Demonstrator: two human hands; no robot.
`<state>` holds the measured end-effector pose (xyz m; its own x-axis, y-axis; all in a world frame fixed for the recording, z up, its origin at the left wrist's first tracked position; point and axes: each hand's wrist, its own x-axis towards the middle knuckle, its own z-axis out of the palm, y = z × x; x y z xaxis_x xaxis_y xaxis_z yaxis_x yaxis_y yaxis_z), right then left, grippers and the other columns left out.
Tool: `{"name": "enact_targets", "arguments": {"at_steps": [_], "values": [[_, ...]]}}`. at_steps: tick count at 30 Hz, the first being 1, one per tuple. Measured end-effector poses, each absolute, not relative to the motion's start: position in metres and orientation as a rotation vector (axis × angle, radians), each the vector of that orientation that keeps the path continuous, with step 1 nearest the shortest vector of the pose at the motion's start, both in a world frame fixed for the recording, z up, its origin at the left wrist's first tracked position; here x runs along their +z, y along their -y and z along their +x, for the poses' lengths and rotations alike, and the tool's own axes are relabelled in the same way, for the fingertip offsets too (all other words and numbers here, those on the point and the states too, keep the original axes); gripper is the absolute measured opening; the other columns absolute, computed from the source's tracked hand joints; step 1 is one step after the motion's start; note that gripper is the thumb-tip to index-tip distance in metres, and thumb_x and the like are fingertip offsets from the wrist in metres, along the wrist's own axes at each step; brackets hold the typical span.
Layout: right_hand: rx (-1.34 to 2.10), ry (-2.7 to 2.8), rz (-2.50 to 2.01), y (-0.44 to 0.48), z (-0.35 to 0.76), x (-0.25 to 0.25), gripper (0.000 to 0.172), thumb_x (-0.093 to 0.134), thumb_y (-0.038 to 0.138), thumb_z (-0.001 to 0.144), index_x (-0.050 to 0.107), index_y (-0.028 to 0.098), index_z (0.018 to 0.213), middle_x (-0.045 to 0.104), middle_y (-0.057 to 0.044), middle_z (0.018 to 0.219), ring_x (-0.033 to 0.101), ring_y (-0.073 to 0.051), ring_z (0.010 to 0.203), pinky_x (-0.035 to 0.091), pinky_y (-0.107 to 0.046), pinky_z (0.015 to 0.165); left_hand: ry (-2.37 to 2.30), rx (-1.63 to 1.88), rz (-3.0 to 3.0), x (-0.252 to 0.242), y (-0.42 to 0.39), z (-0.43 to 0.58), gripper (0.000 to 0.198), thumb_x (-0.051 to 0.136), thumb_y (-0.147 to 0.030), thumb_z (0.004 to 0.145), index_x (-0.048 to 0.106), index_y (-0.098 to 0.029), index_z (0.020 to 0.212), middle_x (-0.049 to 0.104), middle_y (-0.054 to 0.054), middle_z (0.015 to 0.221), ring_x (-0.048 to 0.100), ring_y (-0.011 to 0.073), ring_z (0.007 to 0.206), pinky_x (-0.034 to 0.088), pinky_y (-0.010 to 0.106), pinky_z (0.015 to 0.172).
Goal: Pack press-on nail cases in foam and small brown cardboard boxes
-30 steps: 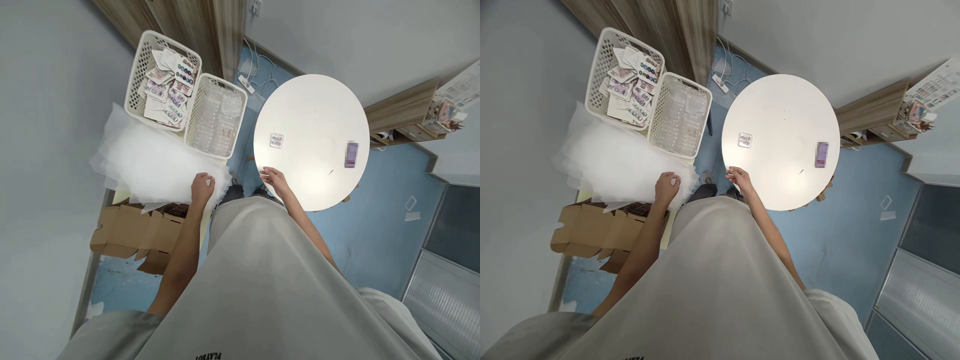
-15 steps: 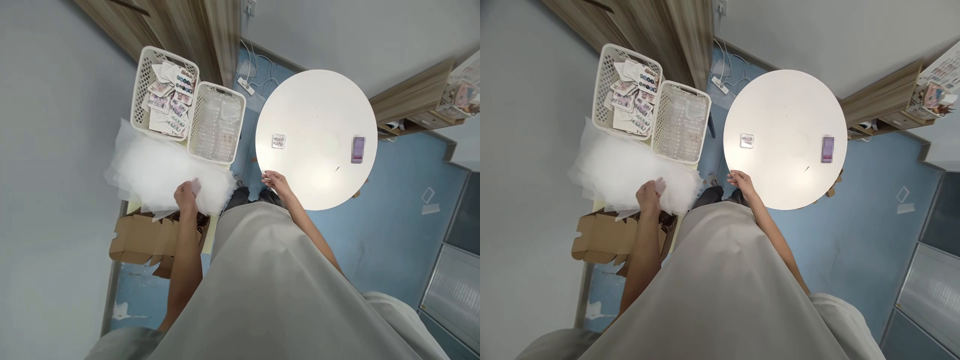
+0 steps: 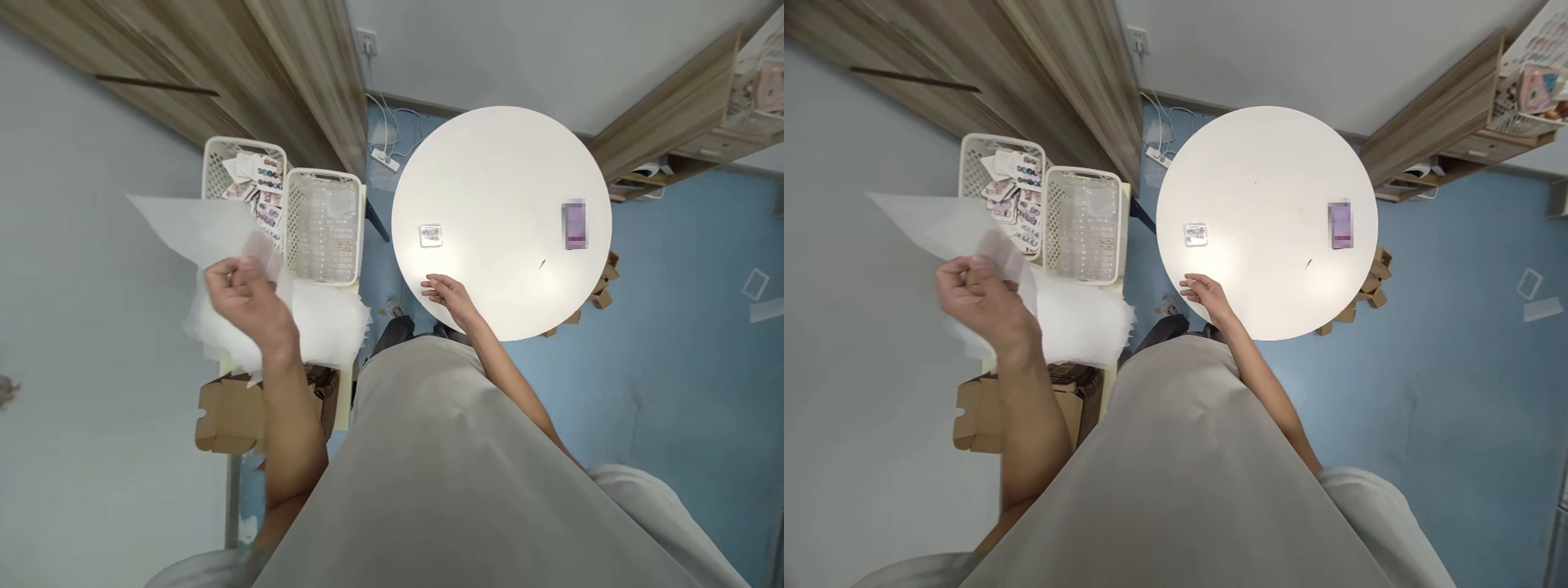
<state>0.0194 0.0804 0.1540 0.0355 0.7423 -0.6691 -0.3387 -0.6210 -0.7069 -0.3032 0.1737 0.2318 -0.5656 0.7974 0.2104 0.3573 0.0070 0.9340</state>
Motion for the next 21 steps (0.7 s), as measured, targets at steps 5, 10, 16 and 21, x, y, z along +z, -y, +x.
{"name": "enact_targets", "arguments": {"at_steps": [5, 10, 16, 21], "values": [[1.724, 0.439, -1.330, -0.078, 0.060, 0.177, 0.043, 0.083, 0.060, 0.098, 0.080, 0.028, 0.126, 0.083, -0.008, 0.133, 0.079, -0.026, 0.120, 0.061, -0.041, 0.111, -1.536, 1.009, 1.677, 0.232, -0.162, -0.157, 0.026, 0.051, -0.047, 0.116, 0.063, -0.024, 0.120, 0.072, 0.007, 0.119, 0.073, 0.0232, 0.126, 0.062, 0.038, 0.106], [1.599, 0.290, -1.236, -0.054, 0.116, 0.163, 0.055, 0.079, 0.073, 0.095, 0.078, 0.028, 0.128, 0.081, -0.007, 0.133, 0.077, -0.026, 0.125, 0.062, -0.040, 0.110, -0.933, 0.433, 2.082, 0.167, -0.125, -0.042, 0.036, 0.035, -0.043, 0.120, 0.066, -0.025, 0.116, 0.060, 0.014, 0.166, 0.030, 0.0308, 0.174, 0.039, 0.058, 0.138], [1.470, 0.062, -1.458, -0.021, 0.176, 0.097, 0.042, 0.084, 0.061, 0.090, 0.079, 0.023, 0.108, 0.082, -0.006, 0.111, 0.077, -0.023, 0.107, 0.066, -0.037, 0.096, -0.770, 0.091, 2.159, 0.093, -0.090, 0.025, 0.030, 0.040, -0.029, 0.115, 0.068, -0.022, 0.120, 0.050, 0.016, 0.176, 0.021, 0.0336, 0.177, 0.036, 0.068, 0.138], [1.413, -0.035, -1.629, -0.010, 0.199, 0.060, 0.028, 0.080, 0.049, 0.095, 0.079, 0.022, 0.102, 0.084, -0.008, 0.116, 0.080, -0.024, 0.106, 0.065, -0.038, 0.094, -0.890, -0.172, 2.185, 0.064, -0.078, 0.041, 0.050, 0.055, -0.017, 0.104, 0.058, -0.016, 0.154, 0.037, 0.020, 0.184, 0.022, 0.0387, 0.176, 0.035, 0.062, 0.139]]}}
